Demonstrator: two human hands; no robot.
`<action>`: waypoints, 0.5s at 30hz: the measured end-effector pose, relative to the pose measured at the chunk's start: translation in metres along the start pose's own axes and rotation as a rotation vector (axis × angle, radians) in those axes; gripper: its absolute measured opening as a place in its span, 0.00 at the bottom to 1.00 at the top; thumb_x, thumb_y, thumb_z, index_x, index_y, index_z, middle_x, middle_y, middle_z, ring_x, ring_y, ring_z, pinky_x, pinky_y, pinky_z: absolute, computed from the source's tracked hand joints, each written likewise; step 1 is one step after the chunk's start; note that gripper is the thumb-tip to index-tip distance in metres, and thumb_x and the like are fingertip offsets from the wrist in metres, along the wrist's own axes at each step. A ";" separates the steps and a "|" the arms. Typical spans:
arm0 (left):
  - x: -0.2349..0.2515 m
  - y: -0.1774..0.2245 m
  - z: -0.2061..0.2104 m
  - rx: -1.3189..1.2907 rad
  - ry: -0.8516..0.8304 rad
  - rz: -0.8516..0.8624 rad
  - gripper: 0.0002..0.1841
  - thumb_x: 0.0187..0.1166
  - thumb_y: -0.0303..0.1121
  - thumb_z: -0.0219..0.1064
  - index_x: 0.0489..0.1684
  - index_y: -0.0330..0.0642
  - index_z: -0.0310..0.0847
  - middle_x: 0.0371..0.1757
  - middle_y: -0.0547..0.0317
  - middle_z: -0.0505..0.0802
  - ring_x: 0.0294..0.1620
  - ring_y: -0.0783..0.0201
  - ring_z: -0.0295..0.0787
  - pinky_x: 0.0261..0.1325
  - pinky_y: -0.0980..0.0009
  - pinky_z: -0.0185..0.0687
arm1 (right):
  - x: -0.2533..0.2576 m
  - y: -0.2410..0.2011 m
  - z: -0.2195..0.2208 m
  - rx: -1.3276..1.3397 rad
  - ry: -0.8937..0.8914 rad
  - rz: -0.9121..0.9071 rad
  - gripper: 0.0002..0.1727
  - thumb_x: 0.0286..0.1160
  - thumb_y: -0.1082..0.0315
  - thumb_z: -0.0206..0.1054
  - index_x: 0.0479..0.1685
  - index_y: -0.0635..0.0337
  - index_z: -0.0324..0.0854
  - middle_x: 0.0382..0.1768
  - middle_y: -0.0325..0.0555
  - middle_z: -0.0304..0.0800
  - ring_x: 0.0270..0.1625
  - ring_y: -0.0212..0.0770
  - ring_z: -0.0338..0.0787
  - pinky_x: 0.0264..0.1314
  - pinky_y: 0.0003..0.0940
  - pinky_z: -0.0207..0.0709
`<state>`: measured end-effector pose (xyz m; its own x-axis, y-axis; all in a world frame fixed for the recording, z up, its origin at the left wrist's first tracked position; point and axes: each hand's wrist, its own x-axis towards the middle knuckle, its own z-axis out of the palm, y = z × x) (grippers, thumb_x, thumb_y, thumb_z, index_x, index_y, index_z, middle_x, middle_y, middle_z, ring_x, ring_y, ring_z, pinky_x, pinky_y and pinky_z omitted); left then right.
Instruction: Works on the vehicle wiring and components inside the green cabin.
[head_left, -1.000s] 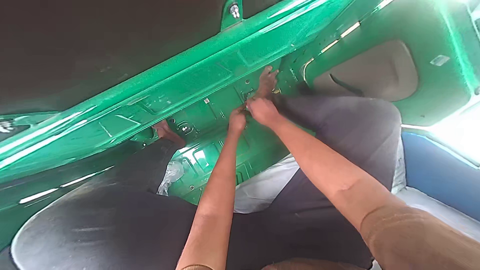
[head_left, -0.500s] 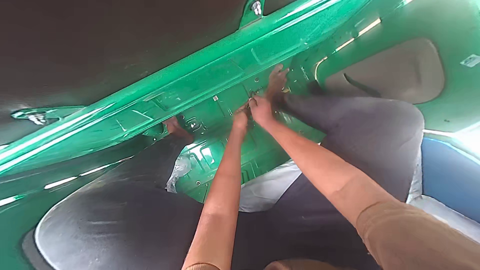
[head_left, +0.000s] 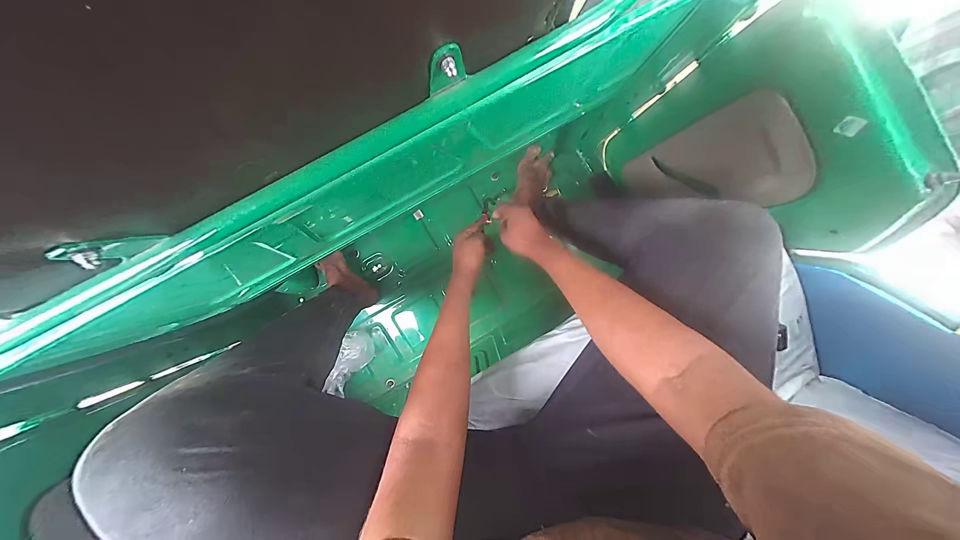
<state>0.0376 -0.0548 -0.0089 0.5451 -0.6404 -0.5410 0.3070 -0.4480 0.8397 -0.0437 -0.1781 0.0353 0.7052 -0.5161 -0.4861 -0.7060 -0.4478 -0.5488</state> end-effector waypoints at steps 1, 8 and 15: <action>0.001 0.001 0.000 -0.010 0.000 -0.003 0.25 0.81 0.24 0.55 0.77 0.44 0.81 0.63 0.52 0.93 0.51 0.63 0.91 0.55 0.60 0.86 | 0.000 0.000 0.001 -0.158 0.011 -0.106 0.16 0.82 0.65 0.62 0.63 0.58 0.84 0.55 0.57 0.91 0.60 0.56 0.91 0.64 0.58 0.84; 0.009 0.002 -0.012 -0.245 -0.010 -0.141 0.20 0.81 0.35 0.52 0.59 0.38 0.87 0.38 0.54 0.94 0.36 0.62 0.89 0.41 0.62 0.85 | 0.005 -0.009 0.002 -0.629 0.028 -0.410 0.14 0.85 0.62 0.62 0.57 0.63 0.81 0.54 0.60 0.89 0.63 0.62 0.88 0.67 0.59 0.80; 0.025 -0.006 -0.025 -0.541 -0.073 -0.332 0.12 0.89 0.41 0.57 0.34 0.50 0.79 0.18 0.71 0.76 0.17 0.74 0.69 0.26 0.75 0.74 | 0.019 0.000 0.018 -0.484 0.017 -0.546 0.21 0.91 0.58 0.49 0.54 0.61 0.86 0.48 0.57 0.92 0.59 0.58 0.90 0.74 0.57 0.76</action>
<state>0.0687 -0.0529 -0.0266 0.3048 -0.5709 -0.7623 0.8111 -0.2640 0.5220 -0.0289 -0.1746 0.0134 0.9668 -0.1366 -0.2161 -0.2065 -0.9155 -0.3454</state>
